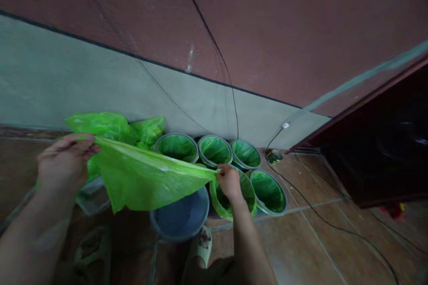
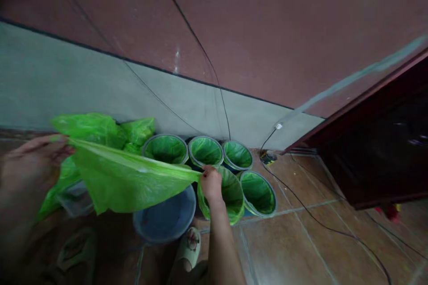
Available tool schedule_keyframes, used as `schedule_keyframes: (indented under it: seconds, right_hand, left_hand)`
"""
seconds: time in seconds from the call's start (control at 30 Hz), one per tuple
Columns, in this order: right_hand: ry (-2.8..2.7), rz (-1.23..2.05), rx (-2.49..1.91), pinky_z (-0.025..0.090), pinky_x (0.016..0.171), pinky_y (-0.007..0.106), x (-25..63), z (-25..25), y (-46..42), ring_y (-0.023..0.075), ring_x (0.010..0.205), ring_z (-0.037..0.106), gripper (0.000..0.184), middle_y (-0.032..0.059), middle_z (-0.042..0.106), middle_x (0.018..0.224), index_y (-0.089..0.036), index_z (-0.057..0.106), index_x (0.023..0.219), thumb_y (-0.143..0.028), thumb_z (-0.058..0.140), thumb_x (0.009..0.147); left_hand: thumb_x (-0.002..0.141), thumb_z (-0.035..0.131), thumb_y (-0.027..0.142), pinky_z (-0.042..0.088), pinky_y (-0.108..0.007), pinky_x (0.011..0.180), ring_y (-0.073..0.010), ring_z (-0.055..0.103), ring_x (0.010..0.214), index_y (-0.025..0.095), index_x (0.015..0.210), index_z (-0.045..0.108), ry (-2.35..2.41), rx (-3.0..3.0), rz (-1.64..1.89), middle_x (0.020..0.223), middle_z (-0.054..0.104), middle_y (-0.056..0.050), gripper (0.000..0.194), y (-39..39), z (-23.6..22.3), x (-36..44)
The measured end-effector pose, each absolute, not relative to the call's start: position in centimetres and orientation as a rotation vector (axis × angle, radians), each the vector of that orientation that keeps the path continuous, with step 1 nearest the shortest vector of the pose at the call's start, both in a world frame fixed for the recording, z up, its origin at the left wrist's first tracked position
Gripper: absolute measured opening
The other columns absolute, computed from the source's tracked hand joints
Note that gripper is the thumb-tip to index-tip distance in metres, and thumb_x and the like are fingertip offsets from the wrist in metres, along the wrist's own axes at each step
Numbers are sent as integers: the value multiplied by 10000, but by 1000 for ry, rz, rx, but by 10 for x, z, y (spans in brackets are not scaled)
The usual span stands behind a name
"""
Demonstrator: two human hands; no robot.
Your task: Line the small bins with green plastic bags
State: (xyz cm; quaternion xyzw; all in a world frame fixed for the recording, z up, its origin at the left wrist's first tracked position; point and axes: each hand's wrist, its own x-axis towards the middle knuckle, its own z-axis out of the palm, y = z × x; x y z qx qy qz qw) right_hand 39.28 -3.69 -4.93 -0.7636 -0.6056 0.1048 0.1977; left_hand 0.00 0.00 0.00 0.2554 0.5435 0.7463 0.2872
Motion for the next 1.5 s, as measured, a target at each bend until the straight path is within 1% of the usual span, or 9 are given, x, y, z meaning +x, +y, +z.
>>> schedule_keyframes:
  seconds: [0.13, 0.3, 0.47, 0.63, 0.83, 1.0, 1.17, 1.3, 1.5]
  right_hand:
    - [-1651, 306, -2224, 541, 837, 291, 396, -56, -37, 243, 947, 751, 468, 126, 797, 1055, -142, 801, 1109, 31, 538, 764]
    - [-1659, 895, -2184, 533, 641, 279, 410, -63, -43, 218, 733, 747, 453, 88, 813, 989, -181, 837, 1048, -7, 560, 734]
    - [-1670, 713, -2158, 532, 757, 314, 418, -64, -43, 222, 722, 735, 341, 46, 760, 697, -222, 837, 836, -34, 597, 684]
    - [-1144, 1000, -1806, 455, 491, 290, 411, -62, -40, 158, 438, 555, 87, -24, 631, 543, -220, 730, 695, -237, 661, 646]
    - [-750, 738, -1313, 493, 544, 276, 386, -45, -40, 122, 534, 555, 261, -6, 673, 671, -176, 730, 787, -380, 745, 625]
    - [-662, 516, -1190, 516, 636, 270, 367, -34, -49, 149, 690, 611, 247, 14, 701, 777, -175, 724, 831, -371, 750, 683]
    - [-695, 571, -1192, 477, 620, 264, 356, -34, -66, 149, 657, 585, 209, 1, 687, 747, -180, 726, 825, -348, 737, 699]
    - [-921, 575, -1189, 460, 675, 267, 351, -31, -81, 152, 710, 588, 97, -4, 672, 767, -193, 738, 794, -270, 692, 758]
    - [-1412, 710, -1130, 402, 614, 238, 338, -29, -96, 135, 696, 564, 152, 0, 623, 799, -210, 719, 765, -134, 588, 782]
  left_hand:
    - [639, 745, 40, 510, -204, 592, -77, 579, 540, 170, 628, 661, 1371, 484, 1978, 591, 650, 62, 155, 1, 10, 13]
    - [693, 720, -25, 493, -204, 598, -70, 557, 517, 150, 610, 647, 1445, 459, 1925, 569, 632, 73, 207, -1, 11, 9]
    - [706, 714, -35, 519, -225, 689, -71, 561, 548, 140, 623, 675, 1493, 522, 1880, 609, 657, 63, 198, 0, 5, 6]
    - [690, 670, -45, 519, -180, 637, -65, 583, 565, 133, 634, 661, 1399, 517, 2009, 636, 656, 51, 187, 0, 5, 4]
    - [763, 639, -51, 504, -164, 637, -52, 581, 613, 159, 818, 613, 1463, 336, 2118, 723, 602, 89, 219, 0, 17, 6]
    - [997, 515, 163, 430, -185, 557, -66, 482, 512, 194, 790, 540, 1583, 162, 1454, 674, 520, 84, 211, -26, 4, 66]
    - [974, 548, 564, 554, -389, 746, -262, 707, 819, 147, 926, 685, 1382, 173, 857, 893, 734, -116, 441, -62, -35, 142]
    - [988, 470, 598, 571, -436, 854, -265, 712, 898, 191, 1004, 673, 1209, 75, 928, 947, 739, -97, 456, -57, -44, 149]
    - [1024, 378, 501, 598, -352, 675, -212, 704, 747, 204, 881, 642, 957, 47, 1226, 804, 725, -50, 422, -37, -27, 115]
